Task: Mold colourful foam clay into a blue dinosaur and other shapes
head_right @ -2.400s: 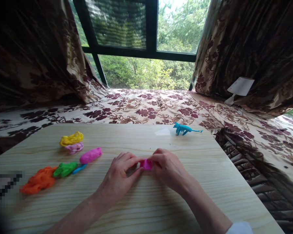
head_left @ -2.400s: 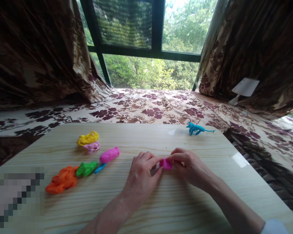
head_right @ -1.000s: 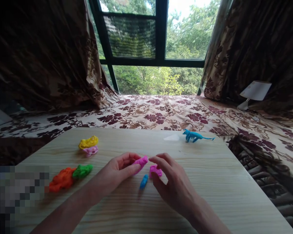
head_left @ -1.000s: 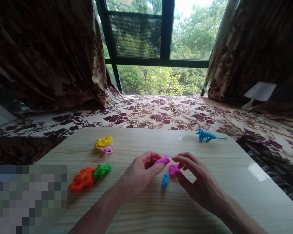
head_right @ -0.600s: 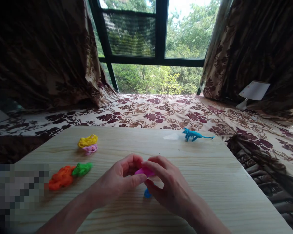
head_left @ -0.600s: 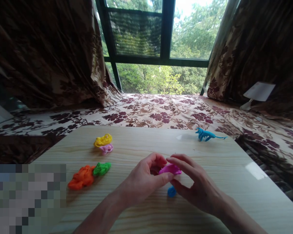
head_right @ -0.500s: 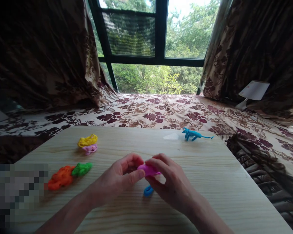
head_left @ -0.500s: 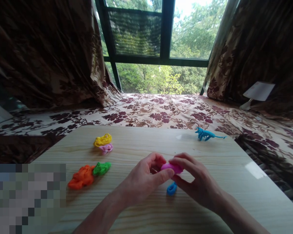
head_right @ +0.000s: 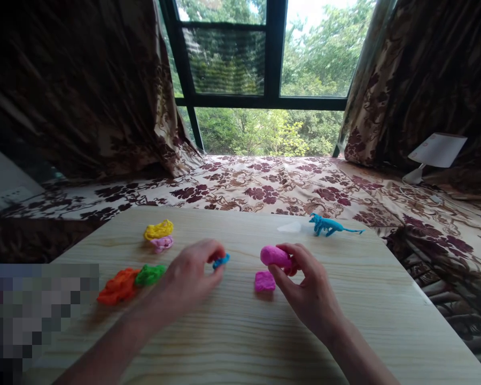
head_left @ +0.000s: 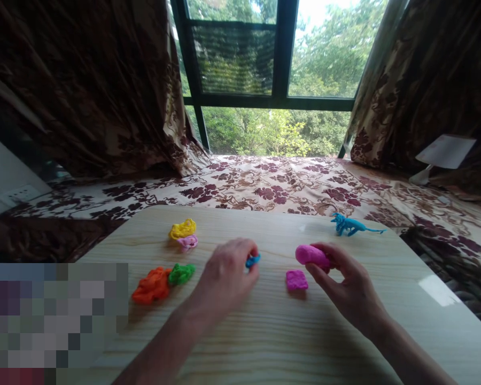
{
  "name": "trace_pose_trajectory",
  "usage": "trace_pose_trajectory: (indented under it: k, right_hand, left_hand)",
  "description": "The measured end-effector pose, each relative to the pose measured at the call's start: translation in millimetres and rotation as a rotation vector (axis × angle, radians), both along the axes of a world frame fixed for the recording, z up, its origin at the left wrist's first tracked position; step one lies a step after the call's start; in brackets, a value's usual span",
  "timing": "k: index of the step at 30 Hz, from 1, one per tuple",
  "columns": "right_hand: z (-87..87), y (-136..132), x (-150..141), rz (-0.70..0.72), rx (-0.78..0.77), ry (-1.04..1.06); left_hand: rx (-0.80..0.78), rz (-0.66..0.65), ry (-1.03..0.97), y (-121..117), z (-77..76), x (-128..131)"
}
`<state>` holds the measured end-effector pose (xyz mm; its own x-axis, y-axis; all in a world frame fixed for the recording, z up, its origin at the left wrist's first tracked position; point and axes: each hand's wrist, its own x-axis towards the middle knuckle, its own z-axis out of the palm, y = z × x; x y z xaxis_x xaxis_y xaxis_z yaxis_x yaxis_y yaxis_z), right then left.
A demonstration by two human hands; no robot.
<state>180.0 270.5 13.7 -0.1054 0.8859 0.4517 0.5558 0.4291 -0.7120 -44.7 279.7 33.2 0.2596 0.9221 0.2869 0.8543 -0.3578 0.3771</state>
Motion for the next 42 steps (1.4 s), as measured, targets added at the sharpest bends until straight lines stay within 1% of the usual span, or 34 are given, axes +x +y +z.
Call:
trace_pose_trajectory:
  k: [2,3,5,7,9,10,11,12,13,14,15,16,17,18,20,24,28,32,35,37,42]
  right_hand:
    - [-1.7,0,1,0.017,-0.017,-0.016]
    - [-3.0,0,1,0.015,-0.027,-0.02]
    - [-5.9,0,2,-0.003,-0.035,-0.019]
    - [-7.9,-1,2,-0.003,-0.029,-0.019]
    - [-8.5,-1,1,0.038,-0.022,-0.021]
    - [-8.3,-2,0,0.068,-0.022,-0.02]
    - [-8.0,-3,-2,0.105,-0.022,-0.023]
    - [-7.7,-4,-3,0.146,-0.022,-0.031]
    - [-7.4,-5,-5,0.187,-0.018,-0.043]
    - [-7.2,-6,-7,0.227,-0.009,-0.054]
    - [-7.0,-6,-9,0.265,0.001,-0.061]
    - [-6.9,-7,-11,0.3,0.008,-0.066]
    - [-6.7,-8,-13,0.328,0.013,-0.065]
    - [-6.4,-9,-14,0.348,0.014,-0.06]
    - [-5.1,-10,-16,0.379,-0.002,-0.053]
    - [-0.5,-13,-16,0.406,-0.028,-0.018]
    - [1.9,-14,-17,0.396,-0.035,0.0]
    - [1.8,-14,-18,0.335,-0.064,-0.028]
    - [2.7,-17,-21,0.31,-0.086,-0.059]
    - [3.7,-19,-23,0.299,-0.084,-0.063]
    - [7.3,-23,-29,0.248,-0.094,0.043]
  left_hand:
    - [0.081,0.237,0.136,15,2.6,-27]
    - [0.089,0.33,0.209,20,3.0,-40]
    - [0.045,0.436,0.336,24,2.0,-60]
    - [0.0,0.456,0.386,24,0.9,-68]
    - [0.03,0.438,0.334,21,1.9,-63]
    - [0.061,0.417,0.258,19,3.2,-56]
    - [0.08,0.379,0.149,16,4.7,-47]
    - [0.068,0.326,-0.008,13,6.1,-36]
    - [-0.011,0.23,-0.204,9,7.1,-24]
    - [-0.171,0.105,-0.408,5,7.3,-12]
    - [-0.37,-0.029,-0.587,1,6.8,-2]
    - [-0.544,-0.147,-0.735,-4,5.6,7]
    - [-0.682,-0.237,-0.829,-7,3.9,14]
    - [-0.771,-0.279,-0.89,-10,2.1,18]
    - [-0.868,-0.285,-0.971,-14,-0.8,22]
    - [-0.913,-0.221,-1.092,-14,-1.5,21]
    - [-0.957,-0.217,-1.143,-14,-1.2,25]
    - [-0.929,-0.214,-1.113,-16,-4.7,32]
    - [-0.9,-0.153,-1.107,-18,-7.3,36]
    - [-0.886,-0.137,-1.129,-19,-7.4,37]
    - [-0.913,-0.177,-1.204,-21,-1.5,38]
